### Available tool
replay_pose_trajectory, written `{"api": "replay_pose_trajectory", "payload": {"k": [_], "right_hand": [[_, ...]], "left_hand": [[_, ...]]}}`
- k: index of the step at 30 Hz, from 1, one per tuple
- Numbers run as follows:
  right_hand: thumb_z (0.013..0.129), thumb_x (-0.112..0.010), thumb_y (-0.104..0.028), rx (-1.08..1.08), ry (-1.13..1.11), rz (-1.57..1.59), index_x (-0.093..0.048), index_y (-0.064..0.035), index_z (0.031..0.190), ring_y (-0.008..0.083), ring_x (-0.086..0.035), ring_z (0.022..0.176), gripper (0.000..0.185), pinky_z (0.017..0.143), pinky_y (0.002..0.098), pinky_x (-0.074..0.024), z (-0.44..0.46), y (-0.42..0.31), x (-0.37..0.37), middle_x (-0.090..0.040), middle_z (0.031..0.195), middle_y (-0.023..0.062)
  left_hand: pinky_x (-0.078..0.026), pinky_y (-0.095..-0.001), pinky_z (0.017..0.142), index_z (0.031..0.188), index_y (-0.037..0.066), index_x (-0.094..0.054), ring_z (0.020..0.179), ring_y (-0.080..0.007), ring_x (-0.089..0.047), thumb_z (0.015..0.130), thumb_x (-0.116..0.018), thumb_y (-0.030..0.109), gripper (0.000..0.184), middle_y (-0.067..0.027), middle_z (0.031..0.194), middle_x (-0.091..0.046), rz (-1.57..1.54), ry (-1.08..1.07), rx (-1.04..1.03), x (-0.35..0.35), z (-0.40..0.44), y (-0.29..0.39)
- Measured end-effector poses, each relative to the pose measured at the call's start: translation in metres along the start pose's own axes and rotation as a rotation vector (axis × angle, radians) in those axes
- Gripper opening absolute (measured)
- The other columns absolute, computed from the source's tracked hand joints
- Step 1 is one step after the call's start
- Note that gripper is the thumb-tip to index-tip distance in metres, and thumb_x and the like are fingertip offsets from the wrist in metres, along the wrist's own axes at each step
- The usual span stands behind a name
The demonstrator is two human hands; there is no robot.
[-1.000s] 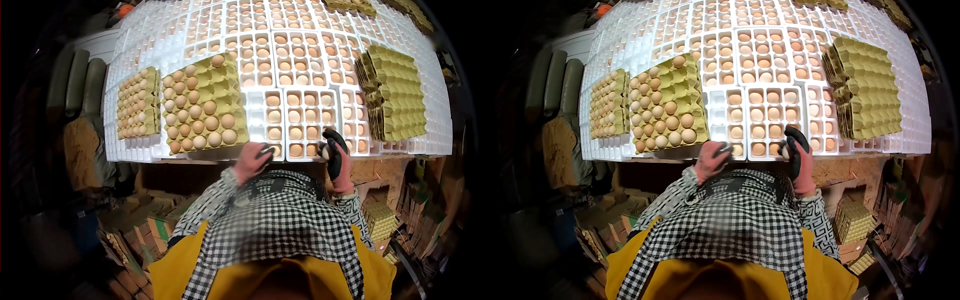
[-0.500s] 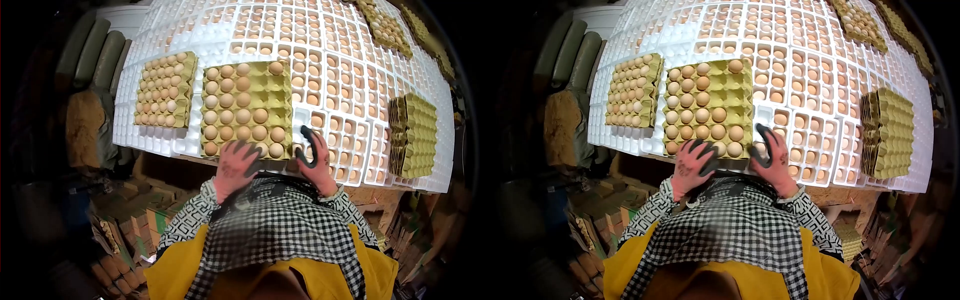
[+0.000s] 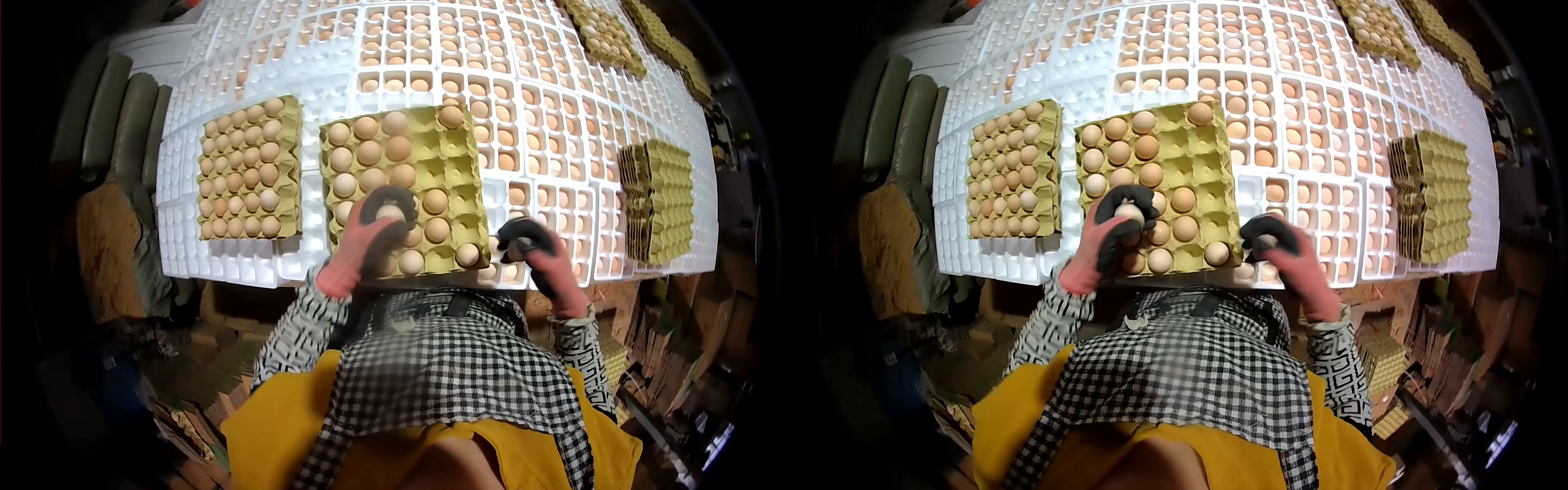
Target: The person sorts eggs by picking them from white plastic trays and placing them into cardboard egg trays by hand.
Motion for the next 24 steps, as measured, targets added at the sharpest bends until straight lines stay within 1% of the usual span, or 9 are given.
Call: {"api": "replay_pose_trajectory", "payload": {"k": [3, 7, 9, 13, 16, 17, 19, 21, 24], "right_hand": [[0.081, -0.071, -0.03, 0.131, 0.02, -1.408, -0.056, -0.011, 0.127, 0.0256, -0.065, 0.09, 0.052, 0.074, 0.0389, -0.0515, 0.006, 0.028, -0.046, -0.061, 0.104, 0.0086], [0.077, -0.076, -0.032, 0.346, 0.186, -1.219, -0.058, -0.0101, 0.126, 0.027, -0.065, 0.079, 0.056, 0.069, 0.0386, -0.0512, -0.001, 0.026, -0.026, -0.064, 0.096, 0.0071], [0.076, -0.077, -0.028, 0.294, 0.357, -0.802, -0.061, -0.0086, 0.121, 0.0264, -0.065, 0.075, 0.052, 0.067, 0.0376, -0.0515, -0.006, 0.007, 0.013, -0.066, 0.093, 0.0081], [0.077, -0.075, -0.035, 0.145, 0.59, -1.08, -0.054, -0.0071, 0.129, 0.0309, -0.065, 0.09, 0.063, 0.077, 0.0413, -0.052, 0.061, 0.037, 0.068, -0.067, 0.103, 0.0132], [0.082, -0.071, -0.036, 0.099, 0.515, -1.025, -0.047, -0.0037, 0.135, 0.0346, -0.062, 0.104, 0.066, 0.084, 0.0444, -0.05, 0.088, 0.076, 0.062, -0.063, 0.115, 0.0176], [0.085, -0.068, -0.028, 0.383, 0.582, -0.941, -0.049, -0.0036, 0.133, 0.036, -0.059, 0.108, 0.058, 0.089, 0.0447, -0.0484, 0.074, 0.07, 0.052, -0.06, 0.12, 0.0178], [0.084, -0.068, -0.022, 0.452, 0.406, -0.927, -0.051, -0.0041, 0.131, 0.0368, -0.054, 0.116, 0.053, 0.097, 0.0451, -0.0438, 0.064, 0.068, 0.034, -0.057, 0.125, 0.0172], [0.081, -0.069, -0.018, 0.507, 0.355, -0.99, -0.052, -0.0046, 0.131, 0.0384, -0.045, 0.127, 0.054, 0.105, 0.0478, -0.0354, 0.061, 0.074, 0.032, -0.052, 0.132, 0.0177], [0.08, -0.07, -0.016, 0.607, 0.375, -0.746, -0.052, -0.0051, 0.132, 0.0401, -0.046, 0.124, 0.056, 0.102, 0.0479, -0.0368, 0.047, 0.038, 0.042, -0.051, 0.132, 0.0189]], "left_hand": [[-0.052, -0.0391, 0.076, 0.108, 0.006, -0.064, 0.096, -0.0276, -0.062, 0.078, -0.073, 0.03, 0.04, -0.0161, 0.111, -0.058, 1.171, -0.002, -0.396, -0.047, 0.03, 0.052], [-0.052, -0.0412, 0.072, 0.099, 0.005, -0.063, 0.092, -0.0291, -0.063, 0.077, -0.072, 0.034, 0.037, -0.0135, 0.105, -0.058, 1.819, -0.325, -0.279, -0.083, 0.059, 0.005], [-0.051, -0.0412, 0.072, 0.099, 0.006, -0.064, 0.091, -0.0292, -0.063, 0.076, -0.072, 0.035, 0.038, -0.0119, 0.101, -0.059, 1.758, -0.458, -0.317, -0.088, 0.057, 0.006], [-0.051, -0.0365, 0.074, 0.106, 0.004, -0.065, 0.087, -0.0256, -0.065, 0.08, -0.07, 0.037, 0.042, -0.0106, 0.096, -0.065, 1.445, -0.114, -0.239, -0.063, 0.054, 0.036], [-0.05, -0.0272, 0.078, 0.118, 0.0, -0.063, 0.088, -0.0171, -0.063, 0.089, -0.062, 0.023, 0.037, -0.0077, 0.101, -0.069, 0.45, -0.037, -0.003, -0.038, 0.028, 0.037], [-0.051, -0.0286, 0.077, 0.123, -0.002, -0.059, 0.087, -0.0172, -0.064, 0.094, -0.056, 0.022, 0.038, -0.0076, 0.104, -0.067, 0.266, -0.039, 0.097, -0.035, 0.014, 0.036], [-0.052, -0.0286, 0.074, 0.132, -0.001, -0.051, 0.082, -0.0169, -0.064, 0.098, -0.048, 0.021, 0.041, -0.0091, 0.109, -0.065, -0.038, 0.079, -0.012, -0.021, -0.009, 0.019], [-0.053, -0.0289, 0.072, 0.139, 0.0, -0.044, 0.078, -0.0173, -0.064, 0.102, -0.042, 0.02, 0.043, -0.0126, 0.121, -0.063, -0.182, 0.101, -0.035, -0.014, -0.027, 0.002], [-0.054, -0.0307, 0.079, 0.136, -0.001, -0.049, 0.092, -0.0163, -0.063, 0.1, -0.049, 0.015, 0.039, -0.0121, 0.127, -0.06, 0.184, 0.276, -0.201, 0.009, -0.043, -0.006]]}}
Point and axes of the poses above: each hand's wrist, its own z-axis towards the middle knuckle, its own x-axis out of the back of the hand, y = z × x, the point moved 10 cm from there along z, towards the middle knuckle
